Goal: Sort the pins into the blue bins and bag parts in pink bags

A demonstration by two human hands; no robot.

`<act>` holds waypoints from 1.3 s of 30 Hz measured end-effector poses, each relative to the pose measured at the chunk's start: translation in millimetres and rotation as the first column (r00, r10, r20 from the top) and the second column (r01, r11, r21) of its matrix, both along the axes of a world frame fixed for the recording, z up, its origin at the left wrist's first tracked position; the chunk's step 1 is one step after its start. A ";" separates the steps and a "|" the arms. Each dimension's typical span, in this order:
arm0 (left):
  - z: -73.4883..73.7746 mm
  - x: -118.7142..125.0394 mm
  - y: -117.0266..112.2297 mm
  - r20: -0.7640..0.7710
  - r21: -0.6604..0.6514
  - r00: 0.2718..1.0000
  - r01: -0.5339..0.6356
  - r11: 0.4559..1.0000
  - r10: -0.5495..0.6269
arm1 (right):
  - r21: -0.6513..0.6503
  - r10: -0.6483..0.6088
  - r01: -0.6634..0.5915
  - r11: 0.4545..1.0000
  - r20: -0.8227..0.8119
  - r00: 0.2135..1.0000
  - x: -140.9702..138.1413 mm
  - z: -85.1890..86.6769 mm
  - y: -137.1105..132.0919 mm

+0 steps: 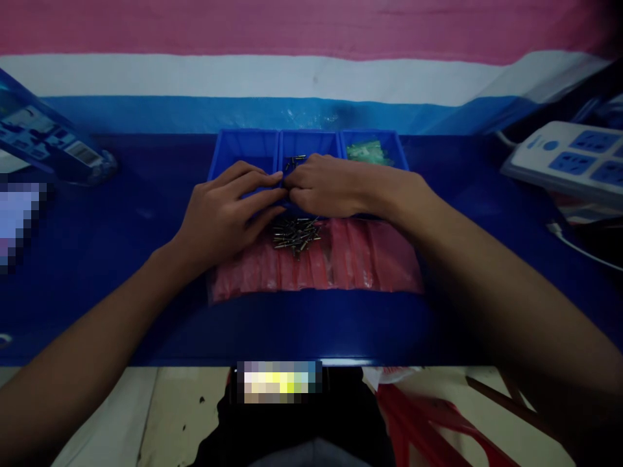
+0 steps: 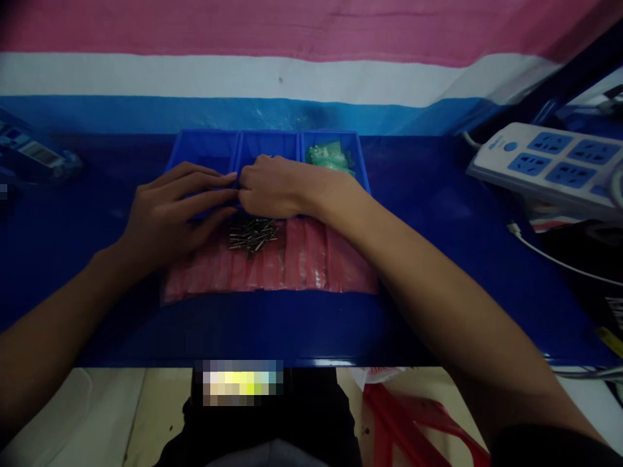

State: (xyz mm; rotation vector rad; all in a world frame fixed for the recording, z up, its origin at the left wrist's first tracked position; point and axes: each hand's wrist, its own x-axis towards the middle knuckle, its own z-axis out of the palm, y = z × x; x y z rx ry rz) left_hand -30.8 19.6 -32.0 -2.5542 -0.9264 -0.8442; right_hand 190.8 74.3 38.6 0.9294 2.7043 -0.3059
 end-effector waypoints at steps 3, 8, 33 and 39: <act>0.7 1.0 -1.1 -0.004 -0.001 1.000 0.006 1.000 -0.006 | -0.083 -0.046 0.038 0.996 -0.097 0.994 3.9 6.3 3.7; 2.2 1.2 -2.3 -0.001 -0.016 1.000 0.002 1.000 -0.002 | 0.003 -0.121 0.123 0.992 -0.130 0.984 8.3 10.0 0.9; -0.9 2.4 -2.3 0.068 0.077 0.997 0.023 0.997 -0.029 | -0.250 -0.359 0.313 0.916 -0.166 0.918 8.8 33.7 -9.8; -1.7 3.6 -3.5 0.109 -0.020 0.994 0.016 1.000 -0.014 | -0.265 -0.219 0.176 0.948 -0.141 0.966 22.6 45.8 -10.4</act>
